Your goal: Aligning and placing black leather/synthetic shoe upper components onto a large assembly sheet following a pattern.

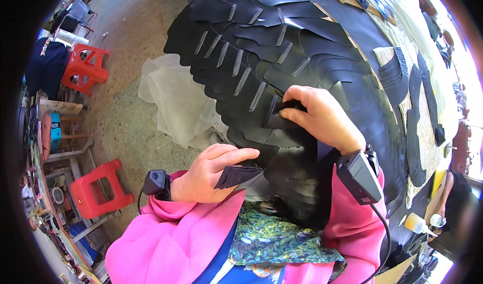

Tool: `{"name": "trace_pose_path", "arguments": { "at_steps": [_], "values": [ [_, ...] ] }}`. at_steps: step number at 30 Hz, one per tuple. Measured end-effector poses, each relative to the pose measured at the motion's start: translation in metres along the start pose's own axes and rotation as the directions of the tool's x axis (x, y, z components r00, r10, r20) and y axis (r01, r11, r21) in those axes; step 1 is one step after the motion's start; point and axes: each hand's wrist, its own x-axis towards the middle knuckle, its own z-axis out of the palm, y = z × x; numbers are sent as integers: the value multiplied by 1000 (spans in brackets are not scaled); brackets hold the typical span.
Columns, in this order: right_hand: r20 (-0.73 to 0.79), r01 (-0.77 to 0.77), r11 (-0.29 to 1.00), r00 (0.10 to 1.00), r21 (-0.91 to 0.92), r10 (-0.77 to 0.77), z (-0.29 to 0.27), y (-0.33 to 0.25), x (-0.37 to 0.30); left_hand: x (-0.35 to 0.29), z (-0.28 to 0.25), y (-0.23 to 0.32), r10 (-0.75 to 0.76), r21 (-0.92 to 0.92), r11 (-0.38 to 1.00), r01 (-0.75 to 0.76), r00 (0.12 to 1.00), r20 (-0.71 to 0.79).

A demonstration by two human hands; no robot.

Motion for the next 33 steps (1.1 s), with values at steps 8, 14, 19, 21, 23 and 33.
{"name": "trace_pose_path", "arguments": {
  "at_steps": [8, 14, 19, 21, 23, 33],
  "values": [
    [51, -16, 999, 999, -34, 17, 5, 3, 9, 7, 1, -8, 72, 238, 968, -77, 997, 29],
    [11, 45, 996, 999, -83, -44, 8, 10, 9, 14, 3, -10, 60, 326, 943, -73, 997, 48],
    [9, 23, 994, 1000, -106, -22, 8, 8, 8, 15, 6, -13, 58, 374, 925, -68, 998, 39],
    [8, 29, 993, 1000, -111, -28, 10, 9, 7, 15, 7, -14, 50, 386, 920, -63, 998, 44],
    [5, 33, 993, 999, -116, -33, 10, 9, 7, 16, 8, -14, 43, 395, 917, -59, 998, 49],
    [-118, 54, 996, 991, -77, -62, 12, 7, 5, 25, 12, -13, 0, 494, 868, -49, 995, 98]
  ]
}}
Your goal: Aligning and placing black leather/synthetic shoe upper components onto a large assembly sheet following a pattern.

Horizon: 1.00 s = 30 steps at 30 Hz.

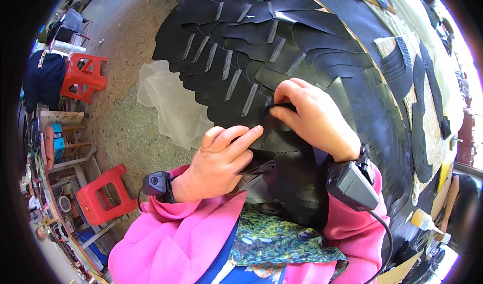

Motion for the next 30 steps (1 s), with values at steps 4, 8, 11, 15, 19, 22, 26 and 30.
{"name": "trace_pose_path", "arguments": {
  "at_steps": [4, 8, 11, 15, 19, 22, 26, 30],
  "values": [
    [-83, -46, 999, 996, -19, 44, 4, 0, 1, 8, -2, 2, 11, 27, 1000, -11, 999, 30],
    [-124, -54, 998, 991, -41, 48, 8, 2, 2, 14, -6, -1, 38, -11, 999, -37, 996, 79],
    [-129, -42, 997, 991, -63, 33, 10, 3, 2, 18, -9, -3, 56, -75, 996, -47, 990, 130],
    [-126, -55, 998, 991, -41, 50, 10, 2, 3, 25, -12, -7, 112, -121, 989, -91, 978, 178],
    [-70, -47, 993, 997, -109, 40, 8, 1, 7, 31, -14, -9, 140, -149, 983, -110, 967, 212],
    [-73, -44, 986, 997, -162, 33, 11, 2, 8, 34, -15, -9, 144, -131, 985, -116, 963, 226],
    [-52, -86, 975, 996, -207, 77, 11, -3, 10, 40, -16, -9, 156, -103, 985, -135, 960, 231],
    [-39, -107, 933, 994, -344, 100, 6, -9, 10, 50, -20, -12, 189, -96, 981, -168, 941, 282]
  ]
}}
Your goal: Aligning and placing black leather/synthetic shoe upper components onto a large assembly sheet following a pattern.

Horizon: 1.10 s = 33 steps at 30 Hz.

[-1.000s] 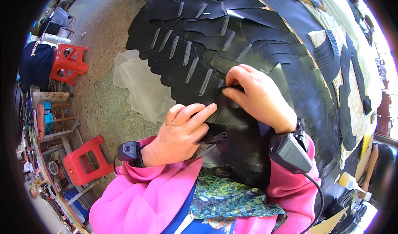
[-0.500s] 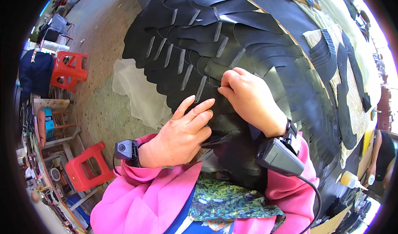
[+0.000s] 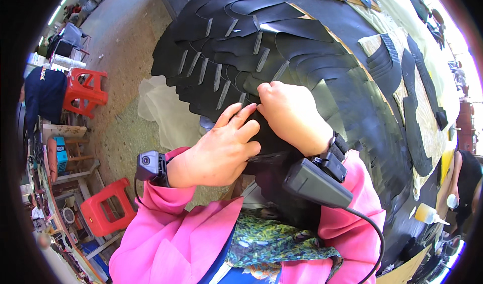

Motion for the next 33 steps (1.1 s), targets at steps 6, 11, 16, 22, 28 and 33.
{"name": "trace_pose_path", "arguments": {
  "at_steps": [6, 11, 16, 22, 28, 33],
  "values": [
    [-205, -60, 998, 977, -24, 54, -31, 32, -21, 5, -4, 2, -33, 37, 999, 30, 997, 69],
    [-687, -159, 973, 726, -167, 1, -62, 58, -50, -1, -1, 3, -17, -82, 997, 13, 999, -50],
    [-378, 292, 926, 906, 239, -189, -59, 6, -69, -30, -10, 19, -129, -284, 956, 75, 975, -179],
    [-308, 417, 823, 899, 387, -310, -31, -50, -90, -45, -8, 60, -630, -934, 216, 283, 771, 88],
    [-183, 248, 829, 967, 502, -178, -25, -63, -97, -41, 4, 65, -544, -978, 159, 132, 839, 25],
    [-135, 192, 782, 981, 593, -138, -30, -61, -97, -35, 0, 67, -536, -987, 151, 56, 844, -34]
  ]
}}
